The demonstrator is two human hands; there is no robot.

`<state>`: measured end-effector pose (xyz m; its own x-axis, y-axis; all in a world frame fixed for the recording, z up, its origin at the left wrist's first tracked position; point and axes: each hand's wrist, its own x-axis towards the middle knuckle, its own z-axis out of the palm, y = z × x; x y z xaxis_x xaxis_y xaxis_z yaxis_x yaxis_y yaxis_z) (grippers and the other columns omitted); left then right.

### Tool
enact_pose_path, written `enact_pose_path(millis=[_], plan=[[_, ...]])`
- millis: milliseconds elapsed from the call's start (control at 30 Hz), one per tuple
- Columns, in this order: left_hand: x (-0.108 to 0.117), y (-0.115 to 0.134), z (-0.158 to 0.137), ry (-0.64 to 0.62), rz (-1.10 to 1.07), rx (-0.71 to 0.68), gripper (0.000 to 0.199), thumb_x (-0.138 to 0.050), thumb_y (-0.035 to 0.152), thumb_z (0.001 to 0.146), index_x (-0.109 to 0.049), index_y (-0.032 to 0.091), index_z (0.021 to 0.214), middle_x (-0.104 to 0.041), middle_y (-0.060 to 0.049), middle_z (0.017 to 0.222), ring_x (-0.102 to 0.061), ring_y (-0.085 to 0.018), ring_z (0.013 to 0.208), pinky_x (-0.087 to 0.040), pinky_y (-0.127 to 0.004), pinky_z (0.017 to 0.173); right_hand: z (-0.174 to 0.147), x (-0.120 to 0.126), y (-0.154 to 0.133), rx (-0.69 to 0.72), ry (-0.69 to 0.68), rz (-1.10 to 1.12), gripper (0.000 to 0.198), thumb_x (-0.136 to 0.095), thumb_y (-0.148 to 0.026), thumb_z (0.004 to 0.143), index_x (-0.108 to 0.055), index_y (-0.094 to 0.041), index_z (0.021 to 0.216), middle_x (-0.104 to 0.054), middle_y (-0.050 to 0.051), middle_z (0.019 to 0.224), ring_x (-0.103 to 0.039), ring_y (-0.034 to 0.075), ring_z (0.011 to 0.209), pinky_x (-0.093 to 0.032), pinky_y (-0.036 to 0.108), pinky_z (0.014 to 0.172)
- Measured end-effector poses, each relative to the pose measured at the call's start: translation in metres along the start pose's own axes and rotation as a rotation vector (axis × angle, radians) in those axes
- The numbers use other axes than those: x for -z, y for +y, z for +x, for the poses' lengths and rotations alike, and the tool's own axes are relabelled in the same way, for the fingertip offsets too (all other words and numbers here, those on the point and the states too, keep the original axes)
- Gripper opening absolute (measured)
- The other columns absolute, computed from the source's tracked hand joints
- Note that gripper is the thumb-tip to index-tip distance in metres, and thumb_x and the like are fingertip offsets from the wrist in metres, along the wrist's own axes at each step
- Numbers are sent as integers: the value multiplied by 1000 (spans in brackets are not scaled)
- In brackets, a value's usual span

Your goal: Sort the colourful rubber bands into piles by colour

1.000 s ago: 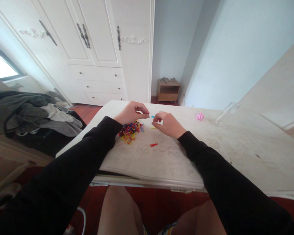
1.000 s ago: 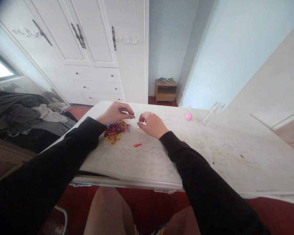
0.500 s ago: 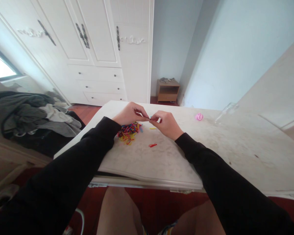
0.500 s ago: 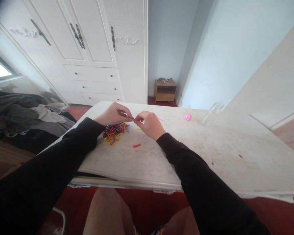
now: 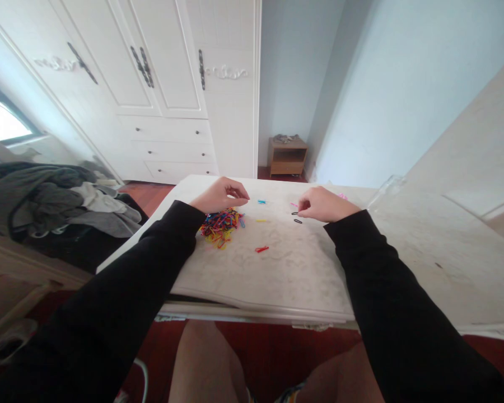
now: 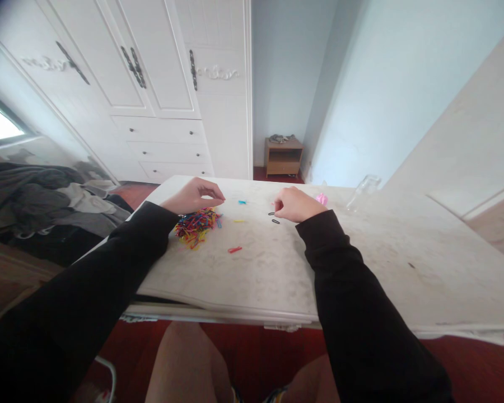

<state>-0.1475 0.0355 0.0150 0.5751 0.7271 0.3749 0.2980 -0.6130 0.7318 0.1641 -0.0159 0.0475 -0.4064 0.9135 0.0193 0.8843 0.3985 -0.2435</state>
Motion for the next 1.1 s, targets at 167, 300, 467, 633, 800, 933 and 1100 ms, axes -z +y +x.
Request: enact_pose_path(millis=[167, 300, 467, 633, 800, 933, 1100], plan=[[2, 3, -1, -86, 87, 14, 16, -75, 29, 79, -78, 13, 78, -78, -7, 77, -70, -16, 72, -58, -30, 79, -2, 1, 6, -84, -121, -60, 13, -70, -13, 77, -83, -15, 80, -78, 7, 75, -70, 19, 73, -48, 27, 66], [5, 3, -1, -123, 138, -6, 18, -74, 31, 81, -78, 14, 79, -78, -6, 78, -69, -16, 73, -57, -30, 79, -2, 0, 5, -75, -116, -58, 14, -71, -15, 78, -84, -15, 84, -80, 8, 81, -72, 21, 77, -50, 27, 69], [10, 4, -2, -198, 219, 3, 16, -73, 30, 81, -79, 16, 78, -78, -4, 77, -70, -16, 73, -55, -28, 77, -2, -3, 2, -42, -24, -89, 15, -71, -17, 80, -83, -13, 89, -80, 10, 89, -72, 21, 82, -50, 28, 73], [10, 3, -2, -236, 301, 18, 14, -71, 26, 79, -81, 17, 84, -78, -3, 78, -68, -15, 74, -51, -26, 71, 2, -12, 5, -14, -50, -43, 22, -81, -23, 77, -81, -13, 96, -80, 10, 98, -73, 21, 87, -51, 28, 77], [10, 2, -4, -310, 368, 69, 16, -73, 30, 78, -81, 17, 84, -77, -4, 81, -65, -15, 72, -49, -25, 68, 3, -16, 7, 30, -93, -40, 16, -73, -10, 77, -80, -14, 90, -80, 8, 92, -73, 20, 85, -50, 26, 73], [9, 1, -5, -319, 400, 100, 15, -74, 27, 73, -81, 18, 84, -76, -3, 79, -65, -16, 71, -48, -26, 68, 1, -15, 3, 54, -98, -66, 22, -64, -2, 77, -79, -14, 89, -79, 7, 89, -70, 18, 81, -46, 25, 68], [8, 0, -4, -315, 345, 79, 18, -72, 20, 70, -80, 18, 86, -74, 0, 73, -65, -14, 68, -49, -25, 70, 1, -15, 2, 74, -96, -76, 21, -63, -3, 78, -77, -13, 88, -77, 7, 86, -68, 17, 78, -45, 25, 68]])
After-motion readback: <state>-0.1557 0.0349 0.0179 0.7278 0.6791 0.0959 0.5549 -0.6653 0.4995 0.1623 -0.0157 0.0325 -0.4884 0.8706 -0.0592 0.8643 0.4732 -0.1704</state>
